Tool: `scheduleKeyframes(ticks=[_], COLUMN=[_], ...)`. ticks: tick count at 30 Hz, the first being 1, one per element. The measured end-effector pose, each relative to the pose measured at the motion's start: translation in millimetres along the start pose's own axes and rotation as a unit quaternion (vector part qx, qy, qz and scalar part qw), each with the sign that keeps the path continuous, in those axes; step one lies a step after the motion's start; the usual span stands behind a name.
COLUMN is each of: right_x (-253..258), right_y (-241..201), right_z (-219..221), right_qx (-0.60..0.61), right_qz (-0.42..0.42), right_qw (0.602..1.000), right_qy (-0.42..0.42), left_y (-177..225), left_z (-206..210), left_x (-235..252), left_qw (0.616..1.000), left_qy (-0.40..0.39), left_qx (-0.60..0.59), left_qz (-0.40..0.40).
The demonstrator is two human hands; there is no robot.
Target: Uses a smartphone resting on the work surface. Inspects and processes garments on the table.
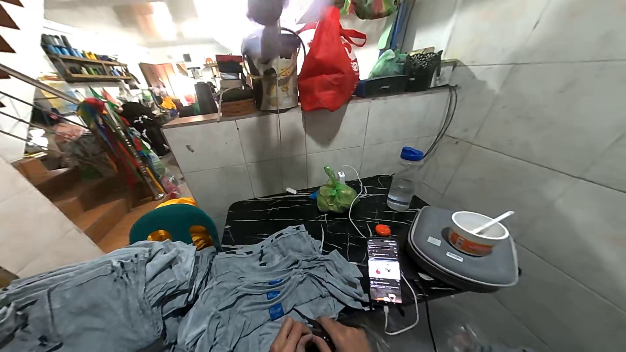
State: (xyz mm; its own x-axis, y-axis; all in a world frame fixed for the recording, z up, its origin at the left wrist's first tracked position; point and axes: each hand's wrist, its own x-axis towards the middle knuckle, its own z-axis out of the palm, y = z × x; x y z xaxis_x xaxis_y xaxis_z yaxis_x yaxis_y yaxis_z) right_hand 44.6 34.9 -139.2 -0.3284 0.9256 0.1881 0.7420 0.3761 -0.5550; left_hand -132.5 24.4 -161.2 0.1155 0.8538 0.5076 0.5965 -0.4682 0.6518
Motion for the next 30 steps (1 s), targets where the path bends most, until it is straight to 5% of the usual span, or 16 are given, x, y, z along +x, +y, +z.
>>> scheduleKeyframes(ticks=[5,13,17,23,30], right_x=[5,12,9,-3,-5], right_y=[2,1,3,-1,-11], right_z=[20,41,38,13,3], right_qx=[0.091,0.396,0.364,0.112,0.014], right_qz=[0.049,0.095,0.081,0.072,0.035], right_qw=[0.991,0.905,0.920,0.988,0.999], right_qy=[0.080,0.125,0.123,0.081,0.006], left_y=[-1,-12,-8,-1,5], left_z=[0,-3,-1,0,-1], left_x=[-1,-3,-1,-1,-4], left_qw=[0.997,0.994,0.995,0.995,0.997], left_qy=[0.049,0.030,0.042,0.061,0.047], left_qx=[-0.048,-0.033,-0.034,-0.031,-0.031], left_qz=[-0.021,-0.098,-0.089,-0.068,-0.054])
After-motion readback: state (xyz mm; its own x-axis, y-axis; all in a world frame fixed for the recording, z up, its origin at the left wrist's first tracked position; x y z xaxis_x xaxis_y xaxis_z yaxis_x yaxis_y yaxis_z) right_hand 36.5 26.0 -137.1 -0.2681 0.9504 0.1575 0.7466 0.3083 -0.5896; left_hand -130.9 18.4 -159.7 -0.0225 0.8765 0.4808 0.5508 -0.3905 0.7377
